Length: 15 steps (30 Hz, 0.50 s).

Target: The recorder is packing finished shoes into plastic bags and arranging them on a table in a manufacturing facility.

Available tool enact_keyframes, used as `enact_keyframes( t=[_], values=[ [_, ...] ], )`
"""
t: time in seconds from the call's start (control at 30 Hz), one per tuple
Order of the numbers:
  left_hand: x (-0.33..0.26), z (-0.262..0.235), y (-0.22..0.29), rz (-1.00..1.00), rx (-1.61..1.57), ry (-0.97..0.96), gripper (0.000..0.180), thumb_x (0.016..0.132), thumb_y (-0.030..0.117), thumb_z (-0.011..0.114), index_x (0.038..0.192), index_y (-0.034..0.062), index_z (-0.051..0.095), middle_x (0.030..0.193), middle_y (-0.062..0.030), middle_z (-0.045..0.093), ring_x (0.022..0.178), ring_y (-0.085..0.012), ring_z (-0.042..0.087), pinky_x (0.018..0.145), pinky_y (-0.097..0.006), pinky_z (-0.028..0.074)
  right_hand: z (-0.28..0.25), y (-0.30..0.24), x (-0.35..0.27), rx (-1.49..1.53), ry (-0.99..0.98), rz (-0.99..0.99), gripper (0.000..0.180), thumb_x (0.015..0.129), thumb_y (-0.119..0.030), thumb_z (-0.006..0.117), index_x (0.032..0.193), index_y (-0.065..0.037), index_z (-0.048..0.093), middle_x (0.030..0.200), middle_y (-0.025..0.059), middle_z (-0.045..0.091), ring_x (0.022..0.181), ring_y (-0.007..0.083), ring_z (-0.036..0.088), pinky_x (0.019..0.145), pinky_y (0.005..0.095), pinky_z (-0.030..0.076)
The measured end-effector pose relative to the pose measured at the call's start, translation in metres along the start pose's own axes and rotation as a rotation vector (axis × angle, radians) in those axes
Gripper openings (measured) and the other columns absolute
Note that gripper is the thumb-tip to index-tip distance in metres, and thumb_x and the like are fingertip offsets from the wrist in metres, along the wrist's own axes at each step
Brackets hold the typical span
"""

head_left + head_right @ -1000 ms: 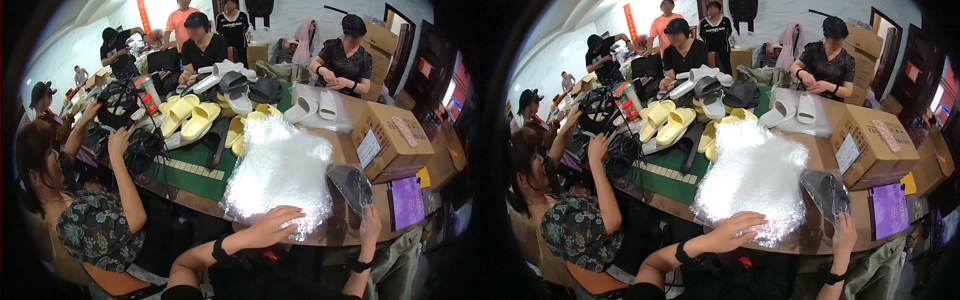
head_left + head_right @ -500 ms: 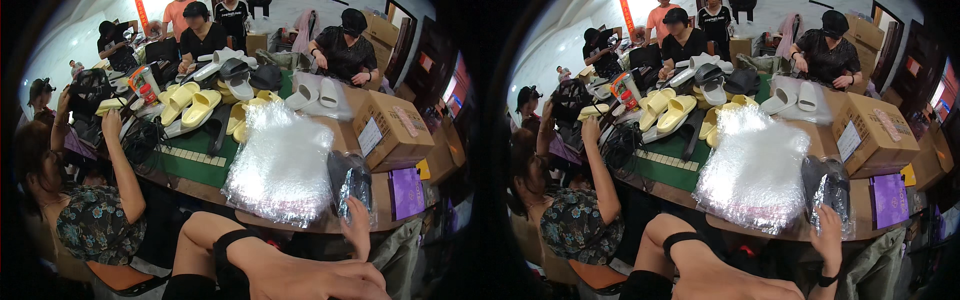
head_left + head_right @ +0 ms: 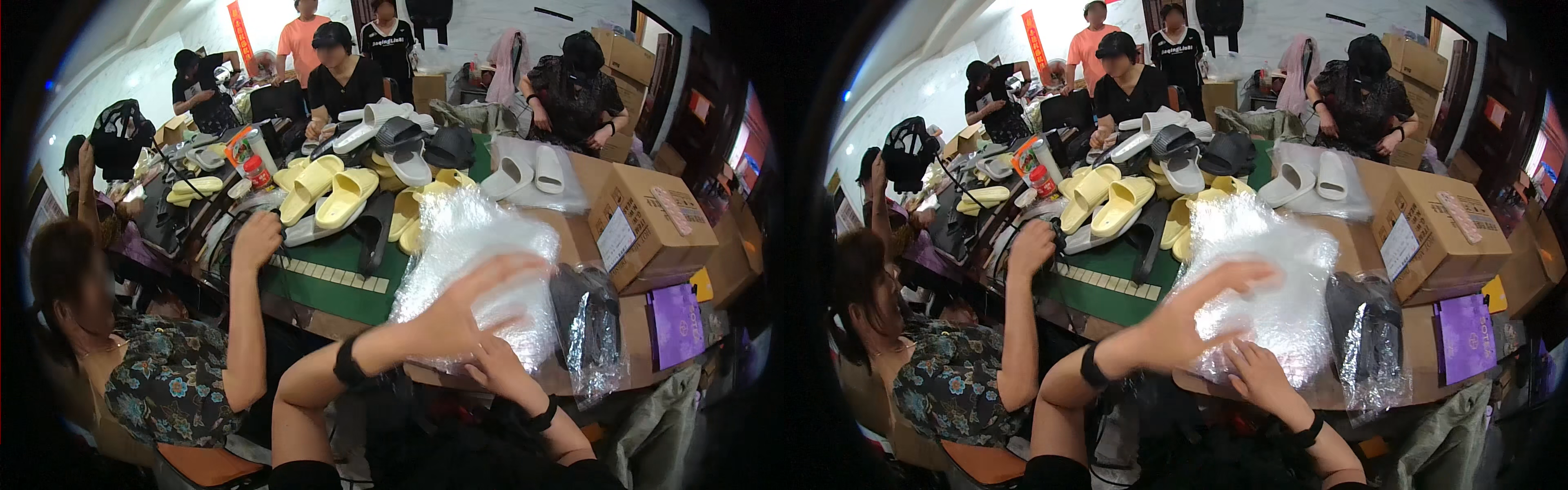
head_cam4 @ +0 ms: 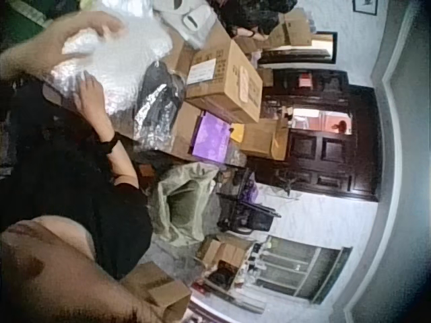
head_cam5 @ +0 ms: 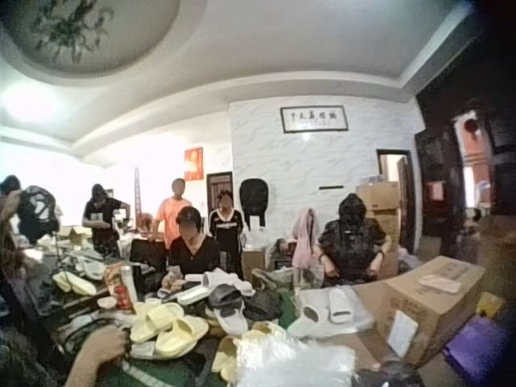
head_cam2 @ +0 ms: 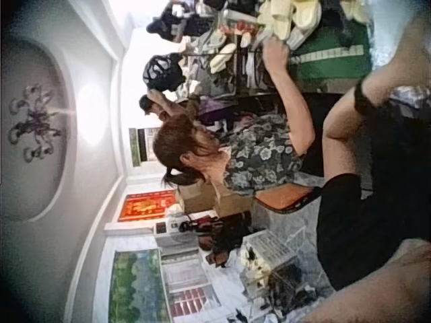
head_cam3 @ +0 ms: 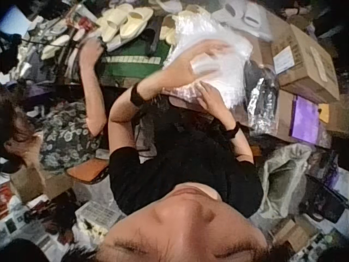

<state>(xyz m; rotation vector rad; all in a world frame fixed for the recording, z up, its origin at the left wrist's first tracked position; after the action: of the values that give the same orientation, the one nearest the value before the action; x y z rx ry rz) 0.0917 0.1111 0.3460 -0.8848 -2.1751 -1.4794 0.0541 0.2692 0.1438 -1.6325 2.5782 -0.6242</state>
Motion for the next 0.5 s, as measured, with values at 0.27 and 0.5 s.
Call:
enact_keyframes(
  t=[0.27, 0.5],
  values=[
    [-0.069, -0.138, -0.202, -0.445, 0.742, 0.601, 0.042, 0.081, 0.011, 0.060, 0.121, 0.0027, 0.052, 0.119, -0.0193, 0.050, 0.111, -0.0342, 0.048, 0.095, -0.039, 0.039, 0.033, 0.006, 0.013, -0.089, 0.015, 0.054, 0.064, 0.082, -0.036, 0.062, 0.135, -0.009, 0.039, 0.142, 0.0144, 0.033, 0.131, 0.0363, 0.030, 0.106, 0.0486, 0.026],
    [-0.097, -0.218, -0.282, -0.909, 0.948, 0.737, 0.055, 0.079, 0.025, 0.060, 0.129, 0.0056, 0.046, 0.126, -0.0297, 0.042, 0.117, -0.0437, 0.042, 0.099, -0.046, 0.035, 0.063, 0.007, 0.007, -0.168, 0.011, 0.113, 0.071, 0.081, -0.046, 0.060, 0.137, -0.009, 0.037, 0.144, 0.0135, 0.032, 0.135, 0.0357, 0.023, 0.109, 0.0497, 0.019]
  ],
)
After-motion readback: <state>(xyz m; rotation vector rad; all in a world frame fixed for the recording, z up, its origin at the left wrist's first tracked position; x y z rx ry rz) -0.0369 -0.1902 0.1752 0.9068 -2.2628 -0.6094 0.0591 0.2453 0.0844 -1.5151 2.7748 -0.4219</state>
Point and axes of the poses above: each hand's wrist, its own x-axis towards the middle knuckle, its own z-axis out of the palm, y = z × x, the point moved 2 cm from there along x, towards the middle knuckle
